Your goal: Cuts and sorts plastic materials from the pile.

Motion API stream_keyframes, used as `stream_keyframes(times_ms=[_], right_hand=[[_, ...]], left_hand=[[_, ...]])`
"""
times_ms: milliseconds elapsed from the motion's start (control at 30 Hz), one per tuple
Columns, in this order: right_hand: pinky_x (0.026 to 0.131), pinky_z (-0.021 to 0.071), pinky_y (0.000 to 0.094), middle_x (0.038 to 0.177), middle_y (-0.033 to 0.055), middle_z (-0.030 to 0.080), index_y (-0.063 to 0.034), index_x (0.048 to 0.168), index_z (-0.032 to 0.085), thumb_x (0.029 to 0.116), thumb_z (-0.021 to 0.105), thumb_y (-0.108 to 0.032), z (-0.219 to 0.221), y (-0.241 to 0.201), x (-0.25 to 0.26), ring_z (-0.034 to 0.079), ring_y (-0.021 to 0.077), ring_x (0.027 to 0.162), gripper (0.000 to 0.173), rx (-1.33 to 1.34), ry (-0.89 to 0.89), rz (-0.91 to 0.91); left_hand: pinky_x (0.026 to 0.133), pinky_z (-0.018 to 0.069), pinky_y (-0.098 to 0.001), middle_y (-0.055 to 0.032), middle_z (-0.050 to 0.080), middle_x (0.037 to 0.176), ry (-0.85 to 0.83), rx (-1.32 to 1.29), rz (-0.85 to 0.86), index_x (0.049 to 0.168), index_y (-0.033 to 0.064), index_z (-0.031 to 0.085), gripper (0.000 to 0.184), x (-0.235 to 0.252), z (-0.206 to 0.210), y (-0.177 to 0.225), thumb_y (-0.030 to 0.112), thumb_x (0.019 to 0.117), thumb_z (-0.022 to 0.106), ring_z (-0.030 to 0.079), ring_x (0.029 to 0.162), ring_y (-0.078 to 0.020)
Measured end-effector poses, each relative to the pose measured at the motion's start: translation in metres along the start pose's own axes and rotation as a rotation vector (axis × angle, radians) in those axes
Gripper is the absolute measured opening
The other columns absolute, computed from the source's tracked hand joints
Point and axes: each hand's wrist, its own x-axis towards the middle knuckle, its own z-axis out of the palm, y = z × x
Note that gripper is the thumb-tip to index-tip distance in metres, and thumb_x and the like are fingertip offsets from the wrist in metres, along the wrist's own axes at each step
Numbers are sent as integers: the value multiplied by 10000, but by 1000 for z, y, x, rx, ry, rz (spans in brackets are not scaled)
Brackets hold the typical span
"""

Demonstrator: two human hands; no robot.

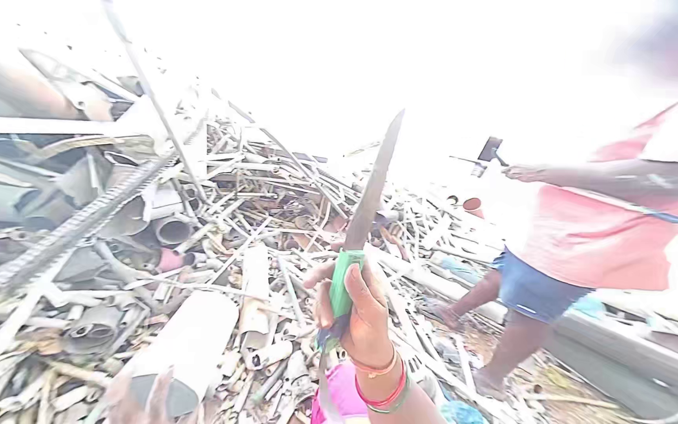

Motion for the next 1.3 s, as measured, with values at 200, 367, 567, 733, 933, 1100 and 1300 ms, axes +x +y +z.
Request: stream_keyframes(times_ms=[200,367,567,733,933,1100,1300], right_hand=[[644,555,419,796,141,654,123,1284,561,1022,527,-248,-122,129,-70,647,224,654,456,-1117,165,398],[660,573,603,977,249,739,33,1297,662,1003,603,-243,-156,129,-101,739,447,800,407,-1457,-345,368],[837,535,597,1030,276,696,4,1367,553,1106,430,-362,-192,115,-73,701,466,977,466,-1556,-526,874],[887,516,618,1106,278,680,-27,1389,519,1112,418,-362,-201,125,-60,675,470,1065,447,-1531,-650,1087],[875,500,629,1056,283,670,-10,1365,523,1108,436,-383,-200,135,-48,666,471,1037,461,-1408,-698,1077],[896,492,633,1113,279,658,-16,1350,523,1109,439,-380,-187,145,-31,651,469,1079,445,-1424,-758,1115],[914,485,640,1145,276,652,-15,1351,531,1108,434,-401,-176,163,-22,643,458,1105,466,-1382,-766,1144]], left_hand=[[1213,289,-430,-212,332,1557,12,9,89,1450,343,362,713,6,32,13,454,824,684,297,1504,-342],[1227,264,-456,-136,255,1612,-113,-127,230,1455,395,338,594,1,64,33,312,948,634,218,1542,-320],[1180,289,-577,-138,313,1549,-308,-67,529,1437,432,393,414,5,89,30,268,1069,490,289,1493,-373],[1148,303,-627,-168,341,1542,-426,10,657,1431,458,447,410,1,88,16,248,1079,454,346,1455,-413],[1124,323,-621,-192,390,1489,-372,49,579,1395,453,483,392,-7,105,22,250,1060,484,406,1397,-422],[1068,367,-669,-203,447,1472,-404,55,600,1372,460,541,436,-7,105,10,192,1028,548,463,1357,-449],[1079,355,-667,-190,424,1479,-423,93,617,1397,470,496,423,-11,86,-3,230,1049,519,442,1372,-436]])
